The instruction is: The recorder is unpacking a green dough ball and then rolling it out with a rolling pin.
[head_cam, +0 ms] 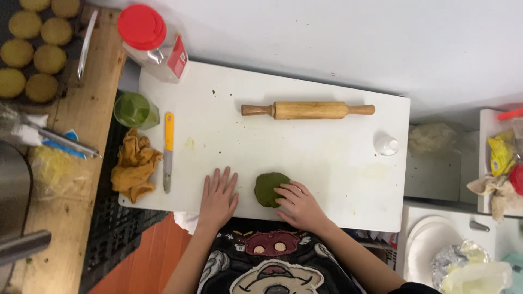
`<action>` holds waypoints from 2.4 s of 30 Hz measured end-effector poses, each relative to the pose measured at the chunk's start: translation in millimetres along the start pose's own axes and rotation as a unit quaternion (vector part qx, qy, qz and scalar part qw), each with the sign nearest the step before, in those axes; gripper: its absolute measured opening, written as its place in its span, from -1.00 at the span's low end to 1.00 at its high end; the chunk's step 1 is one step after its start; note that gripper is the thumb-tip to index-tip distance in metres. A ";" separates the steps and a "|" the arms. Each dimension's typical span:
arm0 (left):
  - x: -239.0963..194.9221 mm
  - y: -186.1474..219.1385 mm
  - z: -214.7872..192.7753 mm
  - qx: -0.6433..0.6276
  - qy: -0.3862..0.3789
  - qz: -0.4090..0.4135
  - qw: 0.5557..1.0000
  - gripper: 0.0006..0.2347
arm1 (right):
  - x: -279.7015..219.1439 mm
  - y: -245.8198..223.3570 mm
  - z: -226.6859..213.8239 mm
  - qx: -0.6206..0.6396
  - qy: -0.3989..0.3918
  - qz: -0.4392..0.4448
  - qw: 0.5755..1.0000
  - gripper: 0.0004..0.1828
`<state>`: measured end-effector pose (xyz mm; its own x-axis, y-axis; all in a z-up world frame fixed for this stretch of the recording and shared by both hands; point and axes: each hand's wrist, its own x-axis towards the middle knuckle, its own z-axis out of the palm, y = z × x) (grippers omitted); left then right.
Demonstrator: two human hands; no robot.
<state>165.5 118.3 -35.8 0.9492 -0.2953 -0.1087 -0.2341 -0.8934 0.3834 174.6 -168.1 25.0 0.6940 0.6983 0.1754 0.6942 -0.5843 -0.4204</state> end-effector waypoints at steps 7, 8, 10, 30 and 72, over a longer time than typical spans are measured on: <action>-18.2 45.4 -43.2 -0.014 0.082 -0.053 0.995 -0.46 | 60.9 -6.6 25.0 0.052 0.105 0.081 0.990 -0.67; -19.9 49.2 -45.1 -0.014 0.094 -0.066 0.993 -0.46 | 70.5 -6.2 36.5 0.043 0.108 0.110 0.987 -0.67; -19.0 52.1 -48.4 -0.012 0.106 -0.080 0.991 -0.46 | 86.7 -2.6 56.0 0.035 0.111 0.137 0.984 -0.67; 33.5 18.9 -59.0 -0.114 0.006 0.023 0.993 -0.43 | 87.5 11.7 57.6 0.009 0.140 0.294 0.945 -0.84; 102.7 86.1 1.1 -0.172 -0.336 -0.037 0.925 -0.45 | 95.4 228.2 -51.4 -0.159 -0.103 0.245 0.951 -0.27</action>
<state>242.6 10.8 -15.0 0.5876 -0.4856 -0.6472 0.0166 -0.7925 0.6096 409.0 -256.1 -8.4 0.9197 0.3563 -0.1649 0.3419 -0.9333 -0.1097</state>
